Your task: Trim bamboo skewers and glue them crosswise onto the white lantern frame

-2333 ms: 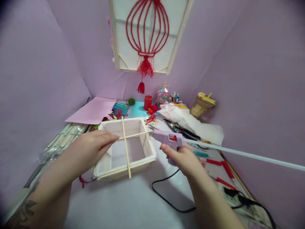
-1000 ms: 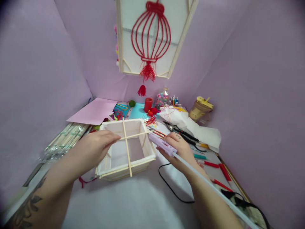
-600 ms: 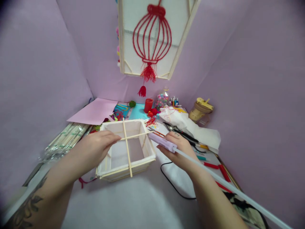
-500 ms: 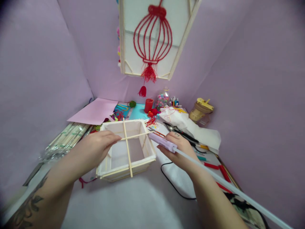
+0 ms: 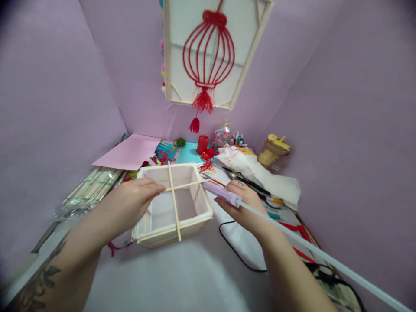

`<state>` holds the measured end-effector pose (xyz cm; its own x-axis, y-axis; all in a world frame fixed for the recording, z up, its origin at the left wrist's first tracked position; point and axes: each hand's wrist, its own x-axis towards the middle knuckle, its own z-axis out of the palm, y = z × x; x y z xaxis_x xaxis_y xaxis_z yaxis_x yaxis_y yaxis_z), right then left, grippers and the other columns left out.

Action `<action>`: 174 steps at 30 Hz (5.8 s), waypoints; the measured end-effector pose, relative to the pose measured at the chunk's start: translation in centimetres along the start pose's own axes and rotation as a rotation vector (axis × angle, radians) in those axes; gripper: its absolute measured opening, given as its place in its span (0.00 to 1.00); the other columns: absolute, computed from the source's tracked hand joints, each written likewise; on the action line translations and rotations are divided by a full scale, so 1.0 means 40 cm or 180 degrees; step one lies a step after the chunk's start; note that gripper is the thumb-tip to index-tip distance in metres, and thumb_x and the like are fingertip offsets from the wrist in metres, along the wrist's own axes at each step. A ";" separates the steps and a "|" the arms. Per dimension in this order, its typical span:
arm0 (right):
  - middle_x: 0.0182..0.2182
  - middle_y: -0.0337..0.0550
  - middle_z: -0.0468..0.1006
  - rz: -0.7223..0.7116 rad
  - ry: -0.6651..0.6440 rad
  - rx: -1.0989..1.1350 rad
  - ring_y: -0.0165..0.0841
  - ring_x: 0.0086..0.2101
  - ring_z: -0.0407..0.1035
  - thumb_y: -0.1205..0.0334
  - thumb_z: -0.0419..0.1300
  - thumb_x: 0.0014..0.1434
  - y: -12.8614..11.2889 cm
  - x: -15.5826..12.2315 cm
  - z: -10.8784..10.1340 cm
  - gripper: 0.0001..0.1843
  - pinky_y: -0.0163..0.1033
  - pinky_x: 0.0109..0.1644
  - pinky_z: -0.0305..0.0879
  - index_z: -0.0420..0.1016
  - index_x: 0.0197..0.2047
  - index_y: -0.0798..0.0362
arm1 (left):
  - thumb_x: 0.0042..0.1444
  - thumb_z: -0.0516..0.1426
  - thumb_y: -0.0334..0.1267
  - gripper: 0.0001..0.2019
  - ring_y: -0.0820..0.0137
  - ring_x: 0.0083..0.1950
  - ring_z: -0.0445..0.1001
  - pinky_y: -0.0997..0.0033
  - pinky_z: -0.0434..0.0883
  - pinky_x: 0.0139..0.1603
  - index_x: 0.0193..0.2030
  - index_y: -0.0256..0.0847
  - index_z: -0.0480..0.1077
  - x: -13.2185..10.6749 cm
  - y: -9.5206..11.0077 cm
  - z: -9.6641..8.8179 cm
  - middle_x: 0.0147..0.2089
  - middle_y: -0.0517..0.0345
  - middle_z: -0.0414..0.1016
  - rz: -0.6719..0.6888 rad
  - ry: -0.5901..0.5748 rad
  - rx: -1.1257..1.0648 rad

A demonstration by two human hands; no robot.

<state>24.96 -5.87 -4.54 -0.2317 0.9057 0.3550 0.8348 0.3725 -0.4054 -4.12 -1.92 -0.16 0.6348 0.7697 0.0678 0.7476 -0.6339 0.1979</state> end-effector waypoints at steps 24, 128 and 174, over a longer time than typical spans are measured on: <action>0.21 0.35 0.63 0.0805 -0.0004 0.0841 0.28 0.21 0.58 0.52 0.61 0.54 0.012 -0.025 0.024 0.16 0.35 0.24 0.55 0.61 0.24 0.50 | 0.52 0.49 0.21 0.23 0.62 0.47 0.76 0.63 0.73 0.49 0.50 0.40 0.75 -0.004 0.013 -0.006 0.45 0.50 0.78 -0.0051 0.0023 0.0238; 0.42 0.48 0.81 0.1500 0.0993 0.4093 0.42 0.40 0.76 0.44 0.70 0.46 0.002 -0.022 0.028 0.20 0.49 0.46 0.73 0.78 0.33 0.52 | 0.62 0.52 0.41 0.11 0.70 0.35 0.79 0.75 0.73 0.33 0.46 0.44 0.72 -0.204 0.083 0.036 0.37 0.61 0.81 -0.0449 0.0713 -0.0740; 0.18 0.39 0.72 0.1937 0.0843 0.3769 0.29 0.20 0.64 0.45 0.68 0.47 -0.202 -0.328 0.129 0.21 0.34 0.23 0.61 0.74 0.27 0.56 | 0.60 0.55 0.34 0.08 0.62 0.46 0.70 0.62 0.70 0.49 0.44 0.38 0.74 -0.161 0.253 0.189 0.42 0.51 0.75 0.0443 0.2087 0.0020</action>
<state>18.67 -19.72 -10.25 0.2309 0.9720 -0.0430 -0.1879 0.0012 -0.9822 0.84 -13.86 -5.97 0.4768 0.5656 0.6729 0.6698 -0.7295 0.1386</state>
